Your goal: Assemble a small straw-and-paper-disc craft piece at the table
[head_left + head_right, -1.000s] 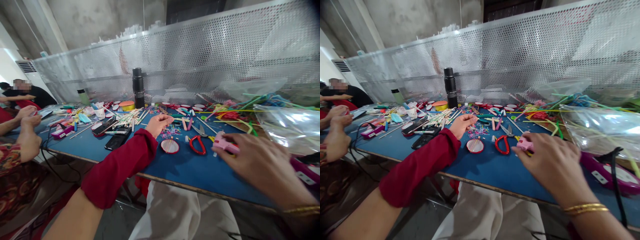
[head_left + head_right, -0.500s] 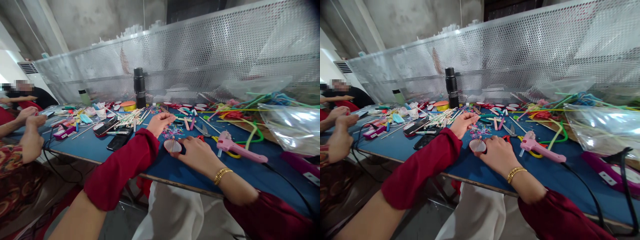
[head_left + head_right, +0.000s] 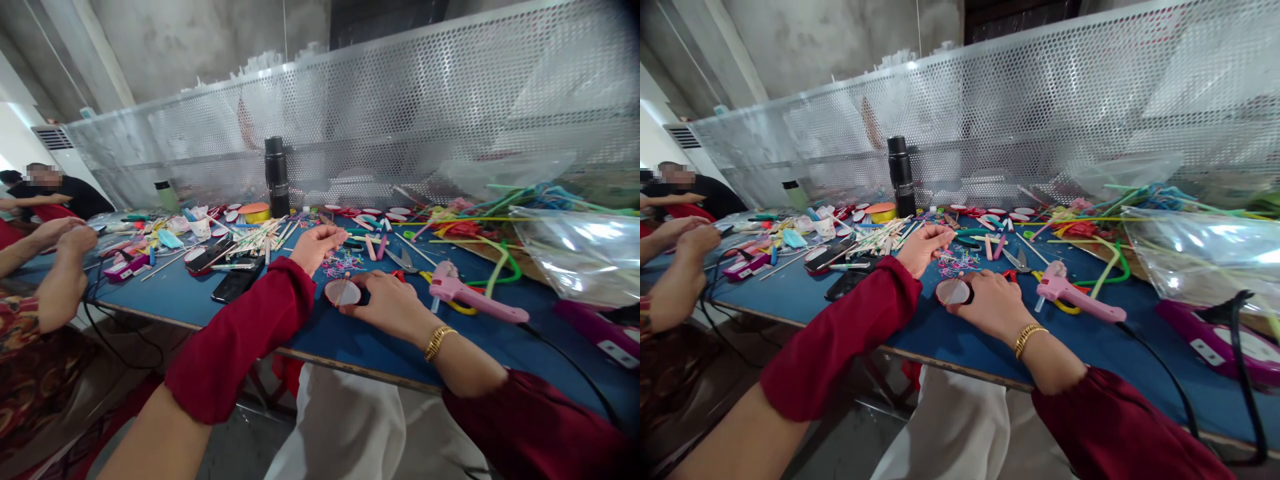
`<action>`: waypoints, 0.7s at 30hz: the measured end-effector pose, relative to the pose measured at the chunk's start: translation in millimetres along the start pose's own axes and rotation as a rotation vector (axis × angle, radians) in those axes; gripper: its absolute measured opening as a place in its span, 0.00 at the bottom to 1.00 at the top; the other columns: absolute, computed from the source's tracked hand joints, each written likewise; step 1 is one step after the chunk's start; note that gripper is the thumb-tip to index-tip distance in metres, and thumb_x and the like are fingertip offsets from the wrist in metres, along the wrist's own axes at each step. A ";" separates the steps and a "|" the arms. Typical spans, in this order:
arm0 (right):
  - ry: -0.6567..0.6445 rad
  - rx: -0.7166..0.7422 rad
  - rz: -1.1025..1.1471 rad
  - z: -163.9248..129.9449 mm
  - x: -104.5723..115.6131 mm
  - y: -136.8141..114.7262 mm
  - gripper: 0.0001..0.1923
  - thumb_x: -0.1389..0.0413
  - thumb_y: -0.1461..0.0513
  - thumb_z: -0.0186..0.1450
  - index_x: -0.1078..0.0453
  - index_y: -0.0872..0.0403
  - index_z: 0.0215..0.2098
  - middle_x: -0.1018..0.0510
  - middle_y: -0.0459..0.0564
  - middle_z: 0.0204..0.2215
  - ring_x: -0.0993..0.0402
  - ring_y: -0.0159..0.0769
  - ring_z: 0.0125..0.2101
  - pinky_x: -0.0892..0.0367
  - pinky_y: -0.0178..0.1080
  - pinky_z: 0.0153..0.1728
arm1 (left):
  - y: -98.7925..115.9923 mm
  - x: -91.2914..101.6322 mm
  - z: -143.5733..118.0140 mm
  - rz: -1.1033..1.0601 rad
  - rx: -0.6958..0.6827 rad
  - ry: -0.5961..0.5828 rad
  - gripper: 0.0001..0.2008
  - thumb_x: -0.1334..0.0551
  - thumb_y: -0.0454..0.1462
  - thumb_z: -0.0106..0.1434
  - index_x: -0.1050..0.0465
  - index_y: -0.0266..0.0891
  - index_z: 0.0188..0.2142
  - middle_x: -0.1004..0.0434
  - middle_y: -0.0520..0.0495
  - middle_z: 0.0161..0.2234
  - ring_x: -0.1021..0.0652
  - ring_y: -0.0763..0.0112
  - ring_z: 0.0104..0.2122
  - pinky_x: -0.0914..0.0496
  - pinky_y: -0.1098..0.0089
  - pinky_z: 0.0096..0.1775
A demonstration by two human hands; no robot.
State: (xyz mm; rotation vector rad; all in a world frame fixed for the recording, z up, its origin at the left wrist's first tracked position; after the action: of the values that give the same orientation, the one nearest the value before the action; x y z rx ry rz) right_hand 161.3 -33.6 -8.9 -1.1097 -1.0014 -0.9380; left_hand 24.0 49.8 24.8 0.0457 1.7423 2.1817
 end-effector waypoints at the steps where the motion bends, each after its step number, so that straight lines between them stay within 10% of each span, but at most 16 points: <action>1: 0.037 0.010 0.001 -1.4 1.4 0.6 0.30 0.37 0.43 0.58 0.24 0.48 0.53 0.21 0.56 0.52 0.25 0.57 0.54 0.35 0.52 0.51 | 1.6 0.4 -0.1 0.004 -0.011 -0.001 0.17 0.23 0.44 0.51 0.24 0.35 0.32 0.29 0.52 0.27 0.33 0.81 0.25 0.46 0.76 0.24; 10: 0.652 0.271 -0.030 -41.3 39.6 6.8 0.25 0.38 0.45 0.63 0.28 0.51 0.51 0.19 0.55 0.46 0.25 0.52 0.48 0.38 0.51 0.51 | 20.1 -3.3 -2.5 0.287 -0.251 -0.066 0.17 0.26 0.48 0.54 0.22 0.35 0.32 0.23 0.51 0.28 0.29 0.77 0.28 0.35 0.72 0.33; 21: 0.690 0.355 -0.092 -48.5 42.4 -5.1 0.24 0.39 0.46 0.65 0.26 0.52 0.51 0.18 0.56 0.45 0.25 0.52 0.46 0.40 0.52 0.50 | 22.5 -13.7 -10.3 0.578 -0.427 -0.095 0.06 0.30 0.37 0.62 0.20 0.36 0.32 0.21 0.48 0.30 0.25 0.73 0.31 0.31 0.71 0.37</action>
State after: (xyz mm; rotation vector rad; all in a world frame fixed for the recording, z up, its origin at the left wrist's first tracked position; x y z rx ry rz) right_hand 176.0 -86.0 25.9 -0.3890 -0.6094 -1.0630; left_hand 28.9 32.0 46.2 0.6009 1.2794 2.8579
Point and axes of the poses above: each hand's wrist, its own z-axis towards the middle knuckle, its own x-axis out of the back of the hand, y = z × x, the point moved 7 cm from there along z, towards the middle knuckle
